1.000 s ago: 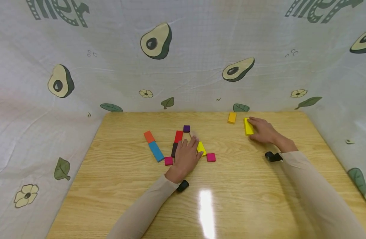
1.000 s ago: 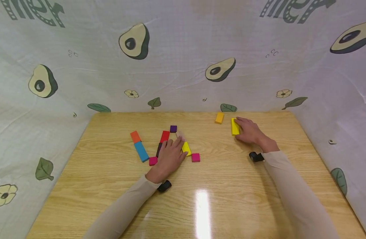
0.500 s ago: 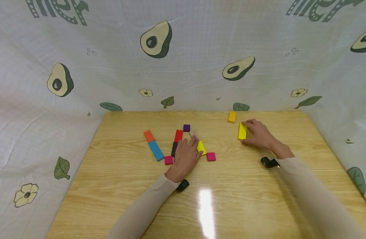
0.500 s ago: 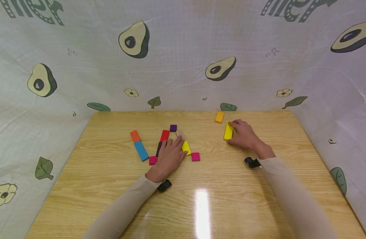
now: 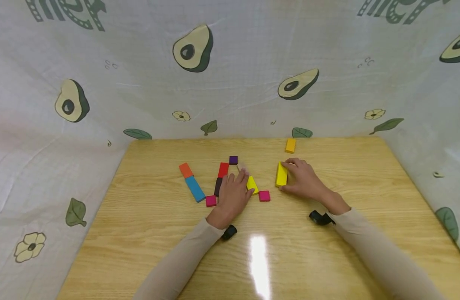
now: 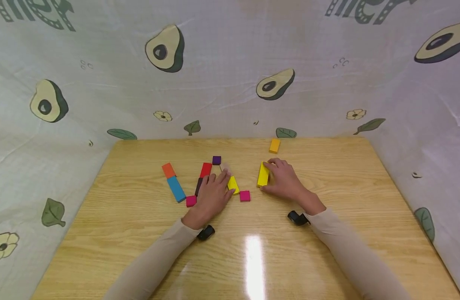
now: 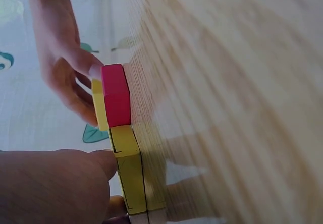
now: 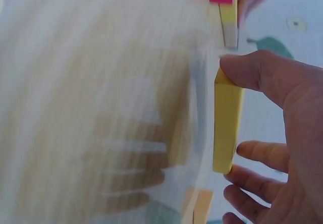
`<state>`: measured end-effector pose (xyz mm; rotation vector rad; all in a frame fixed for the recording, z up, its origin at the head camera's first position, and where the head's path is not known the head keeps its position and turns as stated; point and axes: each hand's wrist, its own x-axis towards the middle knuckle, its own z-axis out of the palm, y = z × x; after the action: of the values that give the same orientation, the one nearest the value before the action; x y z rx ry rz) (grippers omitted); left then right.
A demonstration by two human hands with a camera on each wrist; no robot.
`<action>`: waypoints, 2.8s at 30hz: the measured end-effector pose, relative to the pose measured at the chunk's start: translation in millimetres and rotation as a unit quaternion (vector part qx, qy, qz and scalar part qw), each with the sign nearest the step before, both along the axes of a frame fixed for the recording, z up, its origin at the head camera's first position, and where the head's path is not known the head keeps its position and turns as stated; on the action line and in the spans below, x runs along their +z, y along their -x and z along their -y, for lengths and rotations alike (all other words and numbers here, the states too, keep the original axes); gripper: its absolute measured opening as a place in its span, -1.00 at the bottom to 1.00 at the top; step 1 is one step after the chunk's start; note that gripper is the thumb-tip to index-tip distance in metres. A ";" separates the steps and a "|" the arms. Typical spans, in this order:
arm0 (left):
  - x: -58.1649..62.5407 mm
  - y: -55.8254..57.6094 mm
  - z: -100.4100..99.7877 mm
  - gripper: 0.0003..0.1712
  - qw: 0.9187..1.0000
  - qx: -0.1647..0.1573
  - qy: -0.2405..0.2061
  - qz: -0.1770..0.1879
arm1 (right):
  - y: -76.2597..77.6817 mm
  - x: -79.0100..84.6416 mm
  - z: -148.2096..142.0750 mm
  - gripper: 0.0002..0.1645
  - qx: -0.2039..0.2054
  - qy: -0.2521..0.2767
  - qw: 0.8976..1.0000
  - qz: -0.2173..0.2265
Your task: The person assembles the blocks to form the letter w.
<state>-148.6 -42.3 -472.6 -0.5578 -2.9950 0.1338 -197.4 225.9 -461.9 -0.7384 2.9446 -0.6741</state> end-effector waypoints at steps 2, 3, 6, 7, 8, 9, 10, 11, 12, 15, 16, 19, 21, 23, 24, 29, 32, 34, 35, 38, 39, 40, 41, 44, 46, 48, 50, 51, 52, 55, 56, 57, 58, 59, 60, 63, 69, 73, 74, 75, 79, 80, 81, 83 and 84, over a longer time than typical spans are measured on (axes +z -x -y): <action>-1.6 0.6 -0.6 -0.30 1.000 0.002 -0.004 0.007 | -2.6 -2.2 5.7 -0.02 0.002 0.002 1.000 0.001; -2.1 0.8 -0.8 -0.30 1.000 0.003 -0.007 0.010 | -3.7 -2.7 8.1 -0.01 0.004 0.004 1.000 0.002; -2.3 0.9 -1.0 -0.29 1.000 0.005 -0.010 0.013 | -5.1 -5.0 13.7 0.00 0.008 0.003 1.000 0.000; -2.1 0.7 -0.9 -0.29 1.000 0.005 -0.011 0.011 | -5.5 -5.4 15.0 -0.01 0.009 0.002 1.000 -0.001; -1.9 0.5 -0.9 -0.30 1.000 0.004 -0.011 0.009 | -5.7 -5.9 15.9 -0.01 0.010 0.001 1.000 -0.002; -1.6 0.2 -0.8 -0.30 1.000 0.004 -0.011 0.008 | -6.0 -6.2 16.6 -0.01 0.012 0.000 1.000 -0.005; -1.4 0.0 -0.8 -0.30 1.000 0.003 -0.011 0.006 | -6.3 -6.5 17.1 -0.02 0.013 0.000 1.000 -0.007; -1.3 -0.2 -0.7 -0.30 1.000 0.002 -0.010 0.004 | -6.5 -6.7 17.6 -0.03 0.015 -0.001 1.000 -0.010; -0.9 -0.4 -0.6 -0.30 1.000 0.002 -0.010 0.003 | -6.7 -6.9 18.0 -0.03 0.015 0.000 1.000 -0.011; -0.2 -0.7 -0.8 -0.30 1.000 0.002 -0.008 -0.002 | -7.8 -6.8 18.8 -0.04 0.016 0.000 1.000 -0.014; 0.1 -0.9 -0.9 -0.30 1.000 0.002 -0.007 -0.002 | -8.1 -6.9 19.0 -0.04 0.016 0.000 1.000 -0.016; 0.5 -1.3 -1.0 -0.30 1.000 0.002 -0.006 -0.003 | -9.0 -7.2 19.9 -0.03 0.016 0.000 1.000 -0.018; 0.4 -1.3 -1.0 -0.30 1.000 0.002 -0.006 -0.001 | -9.6 -7.4 20.0 -0.04 0.017 -0.001 1.000 -0.020; 0.1 -1.3 -0.8 -0.30 1.000 0.003 -0.004 0.000 | -10.2 -7.5 20.3 -0.04 0.018 0.000 1.000 -0.020; 0.0 -1.3 -0.7 -0.30 1.000 0.003 -0.003 0.001 | -10.4 -7.7 20.2 -0.04 0.018 -0.001 1.000 -0.020; 0.9 -2.1 -0.5 -0.30 1.000 0.002 -0.003 0.000 | -11.7 -8.1 20.3 -0.04 0.019 -0.006 1.000 -0.019; 1.4 -2.5 -0.5 -0.30 1.000 0.001 -0.008 -0.002 | -12.7 -7.5 20.6 -0.04 0.019 -0.011 1.000 -0.021; 1.3 -2.3 -0.3 -0.31 1.000 0.000 -0.011 -0.005 | -13.3 -7.0 21.1 -0.03 0.019 -0.013 0.999 -0.023; 1.4 -2.5 -0.3 -0.31 1.000 0.000 -0.011 -0.006 | -13.5 -7.0 21.1 -0.03 0.019 -0.014 0.999 -0.024; 1.5 -2.8 -0.1 -0.31 1.000 -0.002 -0.011 -0.010 | -14.1 -6.5 21.6 -0.03 0.022 -0.014 0.999 -0.025; 1.4 -2.8 0.0 -0.32 1.000 -0.002 -0.010 -0.011 | -14.2 -6.4 21.6 -0.03 0.023 -0.015 0.999 -0.025; 1.2 -2.7 0.1 -0.32 1.000 -0.002 -0.009 -0.011 | -14.3 -6.2 21.5 -0.03 0.024 -0.015 0.999 -0.024; 1.2 -2.8 0.1 -0.32 1.000 -0.002 -0.008 -0.011 | -14.6 -5.7 21.4 -0.03 0.026 -0.015 0.999 -0.022; -0.3 -2.0 0.5 -0.32 1.000 -0.001 -0.005 -0.014 | -14.5 -4.4 20.4 0.00 0.028 -0.013 0.999 -0.011; -0.9 -1.9 0.5 -0.31 1.000 -0.001 -0.004 -0.015 | -14.4 -2.4 18.8 0.02 0.027 -0.010 1.000 0.000; -1.4 -2.0 0.4 -0.31 1.000 -0.002 -0.004 -0.016 | -13.7 0.5 16.3 0.04 0.022 -0.004 1.000 0.011; -1.3 -2.4 0.3 -0.31 1.000 -0.002 -0.004 -0.017 | -12.2 3.9 12.9 0.04 0.015 0.002 1.000 0.020; -0.9 -2.7 0.3 -0.31 1.000 -0.002 -0.003 -0.016 | -10.8 5.8 11.0 0.03 0.011 0.005 1.000 0.023; -0.6 -3.0 0.3 -0.31 1.000 -0.002 -0.003 -0.015 | -8.9 7.3 9.0 0.00 0.007 0.006 1.000 0.024; 0.4 -3.5 0.8 -0.31 1.000 -0.002 -0.001 -0.018 | -0.6 10.5 2.1 -0.07 -0.010 0.007 1.000 0.018; 0.3 -3.4 0.9 -0.31 1.000 -0.003 0.000 -0.019 | 2.9 11.1 -0.2 -0.09 -0.018 0.006 1.000 0.014; 0.4 -3.5 1.0 -0.31 1.000 -0.003 0.001 -0.019 | 6.5 11.4 -2.6 -0.11 -0.026 0.004 1.000 0.009; 0.1 -3.5 1.5 -0.31 1.000 -0.004 0.001 -0.023 | 10.6 11.6 -4.7 -0.13 -0.033 0.002 0.999 0.004; -0.1 -3.5 1.8 -0.31 1.000 -0.005 0.001 -0.025 | 14.6 12.1 -6.8 -0.14 -0.040 0.000 0.999 0.001; -0.1 -3.4 2.0 -0.31 1.000 -0.006 0.000 -0.025 | 18.4 12.5 -8.9 -0.15 -0.047 -0.001 0.999 -0.002; -0.4 -3.5 2.2 -0.31 1.000 -0.008 -0.001 -0.028 | 29.0 13.3 -15.7 -0.15 -0.059 -0.008 0.998 -0.010; 1.7 -3.9 1.6 -0.30 1.000 -0.006 0.002 -0.018 | 47.3 11.6 -26.6 -0.10 -0.064 -0.026 0.997 -0.014; 1.8 -3.9 1.2 -0.30 1.000 -0.003 0.005 -0.009 | 56.7 9.3 -30.4 -0.07 -0.060 -0.036 0.998 -0.005; 1.8 -3.8 0.9 -0.29 1.000 -0.002 0.004 -0.006 | 59.1 8.4 -31.3 -0.06 -0.059 -0.039 0.997 -0.003; 1.7 -3.6 0.7 -0.29 1.000 -0.002 0.004 -0.006 | 61.5 7.2 -32.2 -0.05 -0.058 -0.042 0.997 -0.002; 1.1 -3.2 0.2 -0.28 1.000 0.000 0.000 -0.003 | 70.7 3.9 -34.8 -0.03 -0.054 -0.052 0.997 -0.001; 1.0 -3.1 0.2 -0.28 1.000 0.000 0.000 -0.004 | 73.0 3.1 -35.3 -0.03 -0.054 -0.053 0.997 0.001; 0.8 -3.0 0.2 -0.28 1.000 0.000 0.001 -0.004 | 75.1 2.7 -35.6 -0.03 -0.053 -0.053 0.997 0.002; 0.3 -2.5 0.1 -0.28 1.000 0.001 0.001 -0.001 | 79.1 2.2 -35.7 -0.04 -0.051 -0.056 0.997 0.006; 0.3 -2.4 0.0 -0.28 1.000 0.002 0.001 0.002 | 80.8 2.1 -35.5 -0.04 -0.051 -0.057 0.997 0.009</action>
<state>-146.3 -42.3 -472.3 -0.5527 -3.0015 0.1369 -278.2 261.4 -459.7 -0.5738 2.9910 -0.5101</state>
